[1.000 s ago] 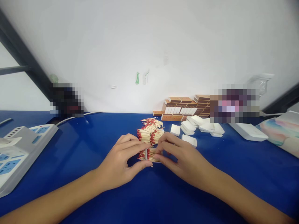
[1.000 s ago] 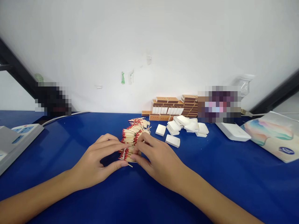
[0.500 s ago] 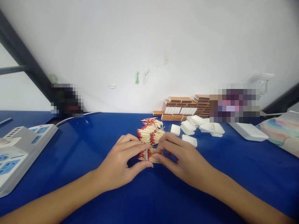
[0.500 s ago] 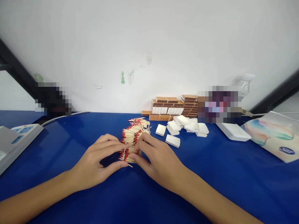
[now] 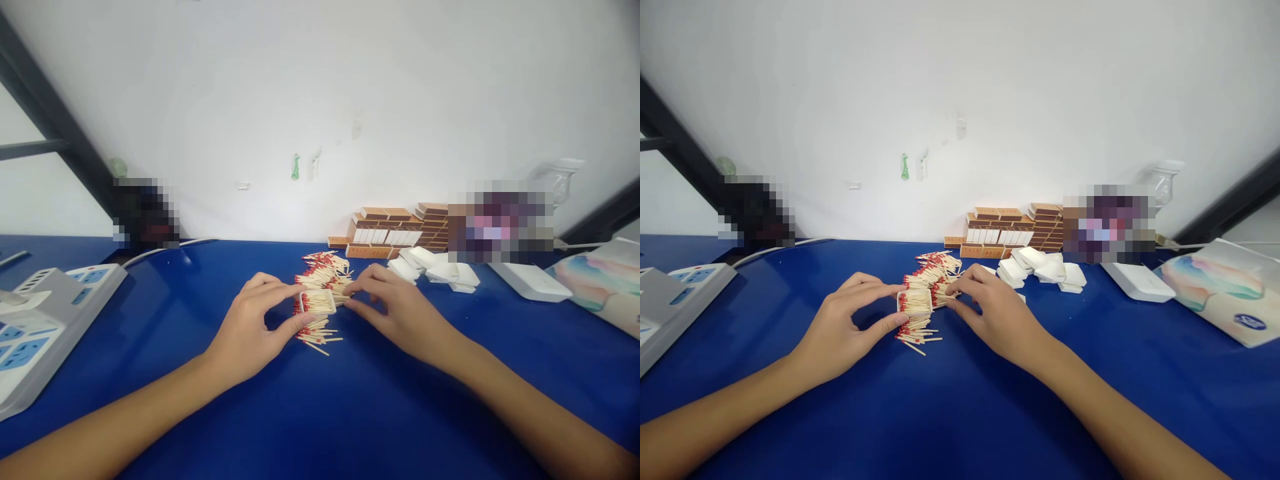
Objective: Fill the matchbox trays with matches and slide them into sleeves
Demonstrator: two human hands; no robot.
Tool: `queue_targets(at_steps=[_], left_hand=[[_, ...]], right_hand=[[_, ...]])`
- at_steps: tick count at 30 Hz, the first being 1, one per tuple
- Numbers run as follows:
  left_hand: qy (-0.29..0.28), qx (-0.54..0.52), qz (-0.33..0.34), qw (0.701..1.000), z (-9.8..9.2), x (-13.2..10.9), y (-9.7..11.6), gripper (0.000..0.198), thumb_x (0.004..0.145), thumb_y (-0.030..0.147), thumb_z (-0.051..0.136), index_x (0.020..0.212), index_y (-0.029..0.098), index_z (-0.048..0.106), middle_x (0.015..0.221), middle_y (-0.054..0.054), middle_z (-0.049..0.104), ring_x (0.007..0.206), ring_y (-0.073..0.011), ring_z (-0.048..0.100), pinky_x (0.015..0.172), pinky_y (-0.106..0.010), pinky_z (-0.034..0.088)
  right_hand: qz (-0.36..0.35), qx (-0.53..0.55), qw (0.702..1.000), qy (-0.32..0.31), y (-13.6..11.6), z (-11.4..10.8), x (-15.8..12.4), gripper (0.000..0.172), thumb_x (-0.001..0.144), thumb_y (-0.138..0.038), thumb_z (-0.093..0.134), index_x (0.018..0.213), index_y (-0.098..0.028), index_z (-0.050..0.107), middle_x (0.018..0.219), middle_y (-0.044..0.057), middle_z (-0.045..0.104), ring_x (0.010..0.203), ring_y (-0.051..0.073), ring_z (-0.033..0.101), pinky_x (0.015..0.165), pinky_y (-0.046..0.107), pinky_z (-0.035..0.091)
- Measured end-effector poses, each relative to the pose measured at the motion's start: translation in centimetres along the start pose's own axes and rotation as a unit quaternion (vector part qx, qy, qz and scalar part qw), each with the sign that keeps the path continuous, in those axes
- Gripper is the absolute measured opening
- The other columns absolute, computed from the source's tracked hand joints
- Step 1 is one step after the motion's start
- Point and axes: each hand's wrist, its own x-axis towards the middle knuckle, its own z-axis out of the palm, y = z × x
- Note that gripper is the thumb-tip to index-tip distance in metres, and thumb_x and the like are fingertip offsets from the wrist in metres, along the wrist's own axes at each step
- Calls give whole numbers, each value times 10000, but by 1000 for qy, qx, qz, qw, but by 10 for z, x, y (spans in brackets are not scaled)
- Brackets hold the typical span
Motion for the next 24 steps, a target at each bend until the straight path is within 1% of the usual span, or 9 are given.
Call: queue_targets(at_steps=[3, 5, 8, 10, 13, 18, 24], left_hand=[[4, -3, 0, 1000, 0, 0, 0, 352, 911, 416, 759, 1215, 241, 736, 1004, -48, 757, 970, -215, 601, 863, -388, 551], [-3, -6, 0, 1000, 0, -1, 1, 345, 914, 415, 756, 1212, 244, 739, 1010, -48, 756, 976, -215, 598, 867, -392, 550], [-5, -9, 3, 1000, 1, -1, 2, 340, 915, 406, 757, 1214, 244, 739, 1018, -51, 755, 983, -216, 600, 876, -398, 550], [-4, -10, 5, 1000, 2, -1, 2, 340, 916, 396, 757, 1217, 238, 737, 1018, -52, 754, 984, -215, 602, 879, -399, 551], [-5, -11, 8, 1000, 3, 0, 1, 334, 915, 387, 759, 1210, 232, 737, 1016, -50, 754, 976, -209, 602, 875, -396, 553], [-8, -9, 15, 1000, 3, 0, 2, 328, 914, 375, 762, 1204, 222, 737, 1021, -52, 755, 981, -210, 602, 881, -399, 552], [-9, -5, 19, 1000, 3, -2, 2, 336, 912, 369, 764, 1217, 231, 733, 1030, -55, 760, 987, -220, 611, 885, -409, 554]], right_hand=[[-23, -1, 1000, -19, 4, 12, 0, 171, 978, -208, 657, 1147, -228, 677, 1086, 75, 605, 966, 210, 617, 850, 381, 538], [-29, -1, 999, -19, 6, 18, 1, 132, 977, -194, 654, 1106, -216, 665, 1079, 78, 601, 991, 219, 609, 876, 402, 537], [-29, -4, 1000, -9, 7, 22, 3, 36, 983, -193, 643, 1017, -203, 649, 1021, 70, 601, 951, 216, 601, 849, 395, 531], [-31, -9, 999, -9, 7, 23, 5, 15, 982, -185, 643, 990, -197, 642, 992, 65, 599, 929, 212, 597, 831, 378, 523], [-32, -23, 999, -11, 6, 23, 6, 24, 982, -176, 640, 966, -188, 628, 970, 63, 597, 907, 211, 591, 809, 358, 511], [-38, -44, 998, -19, 8, 24, 5, 66, 1010, -223, 612, 952, -193, 604, 957, 63, 605, 925, 222, 581, 809, 362, 504], [-39, -73, 996, -26, 11, 23, 5, 83, 1004, -199, 607, 923, -198, 588, 971, 70, 611, 923, 228, 581, 795, 364, 501]])
